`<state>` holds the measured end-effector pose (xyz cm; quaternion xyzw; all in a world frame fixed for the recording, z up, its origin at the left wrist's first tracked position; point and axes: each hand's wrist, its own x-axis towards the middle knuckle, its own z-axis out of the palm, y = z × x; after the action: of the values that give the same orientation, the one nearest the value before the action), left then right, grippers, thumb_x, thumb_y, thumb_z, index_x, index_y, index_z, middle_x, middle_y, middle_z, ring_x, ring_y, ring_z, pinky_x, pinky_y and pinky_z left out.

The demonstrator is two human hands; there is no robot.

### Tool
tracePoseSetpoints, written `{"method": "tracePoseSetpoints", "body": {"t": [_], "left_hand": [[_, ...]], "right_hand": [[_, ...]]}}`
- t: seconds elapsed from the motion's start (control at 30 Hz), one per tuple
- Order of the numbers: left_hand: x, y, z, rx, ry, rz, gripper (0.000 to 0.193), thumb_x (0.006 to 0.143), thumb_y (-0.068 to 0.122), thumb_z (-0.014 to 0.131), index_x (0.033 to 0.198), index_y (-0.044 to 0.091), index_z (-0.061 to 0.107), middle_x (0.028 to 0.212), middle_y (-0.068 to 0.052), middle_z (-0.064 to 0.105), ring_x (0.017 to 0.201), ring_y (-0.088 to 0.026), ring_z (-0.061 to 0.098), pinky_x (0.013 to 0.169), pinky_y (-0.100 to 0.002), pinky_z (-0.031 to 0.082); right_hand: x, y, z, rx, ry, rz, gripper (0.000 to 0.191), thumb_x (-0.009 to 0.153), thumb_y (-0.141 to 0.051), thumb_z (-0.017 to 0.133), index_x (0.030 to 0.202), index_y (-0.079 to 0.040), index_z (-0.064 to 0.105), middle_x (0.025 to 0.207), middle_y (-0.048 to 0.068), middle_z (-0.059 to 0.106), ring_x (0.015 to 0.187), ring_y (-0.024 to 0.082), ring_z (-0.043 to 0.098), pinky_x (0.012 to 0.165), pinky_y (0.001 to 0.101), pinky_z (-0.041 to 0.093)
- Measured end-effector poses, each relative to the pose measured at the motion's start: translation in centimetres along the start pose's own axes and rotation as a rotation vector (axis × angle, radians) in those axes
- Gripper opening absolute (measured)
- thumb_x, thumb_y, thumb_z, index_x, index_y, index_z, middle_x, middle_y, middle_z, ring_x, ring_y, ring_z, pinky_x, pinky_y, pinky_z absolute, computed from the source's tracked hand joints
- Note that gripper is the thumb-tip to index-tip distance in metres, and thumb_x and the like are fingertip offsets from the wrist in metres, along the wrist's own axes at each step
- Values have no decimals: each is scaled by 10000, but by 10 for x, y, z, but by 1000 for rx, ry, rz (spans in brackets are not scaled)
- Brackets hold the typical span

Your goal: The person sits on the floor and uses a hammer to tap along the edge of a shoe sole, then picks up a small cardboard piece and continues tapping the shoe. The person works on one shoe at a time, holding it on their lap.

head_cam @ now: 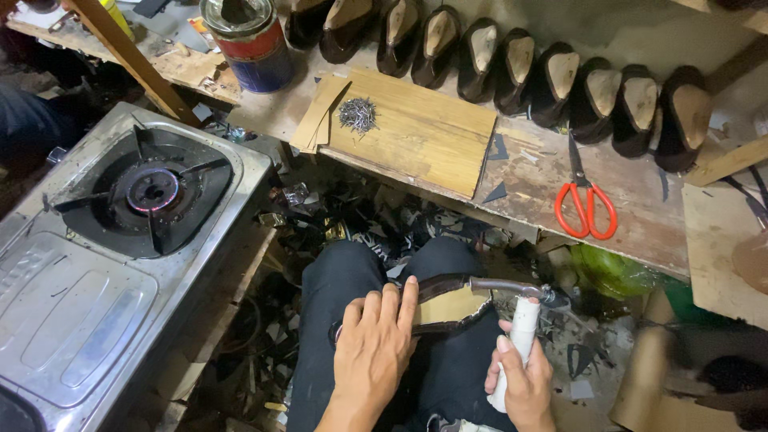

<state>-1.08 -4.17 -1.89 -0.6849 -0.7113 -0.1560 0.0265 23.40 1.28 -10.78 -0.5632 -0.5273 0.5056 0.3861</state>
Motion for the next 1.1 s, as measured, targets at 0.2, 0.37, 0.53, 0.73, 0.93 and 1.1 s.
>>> {"method": "tracePoseSetpoints", "body": {"t": [0.2,0.37,0.53,0.73,0.93,1.1], "left_hand": [[-2,0,0,24,58,5,704,758,242,701,1416,53,540,1177,-100,621,996,-244,582,885,-394,432],[-2,1,0,30,71,10,687,769,236,695,1414,50,547,1178,-102,624,992,-242,584,889,-390,434],[-4,1,-1,27,87,12,694,758,239,694,1410,50,551,1179,-103,624,996,-244,585,887,-389,434],[-3,1,0,29,74,10,690,774,243,694,1420,52,543,1162,-100,618,986,-243,579,889,-393,432],[-4,0,-1,34,64,19,694,779,240,683,1429,46,537,1162,-100,615,989,-243,577,880,-387,432],[-3,0,-2,16,81,21,697,777,245,681,1427,39,536,1188,-115,619,1000,-246,581,876,-387,432]], "right_hand": [[0,-3,1,24,-1,20,457,941,-241,553,1290,54,550,598,94,543,400,169,540,381,326,449],[-1,-5,1,26,2,41,476,943,-240,551,1309,64,541,617,97,552,411,173,543,388,330,453],[0,-6,0,25,-8,47,480,947,-237,541,1322,62,534,616,100,542,413,174,541,386,332,454],[-1,-6,-1,43,-15,53,477,949,-240,542,1322,57,532,631,103,548,430,175,546,398,330,457],[-1,-6,-1,55,-19,55,471,954,-242,536,1324,49,530,642,105,550,432,175,543,400,330,458],[0,-4,-2,65,-28,37,478,954,-243,536,1328,55,522,640,103,547,430,171,543,395,326,455]]}}
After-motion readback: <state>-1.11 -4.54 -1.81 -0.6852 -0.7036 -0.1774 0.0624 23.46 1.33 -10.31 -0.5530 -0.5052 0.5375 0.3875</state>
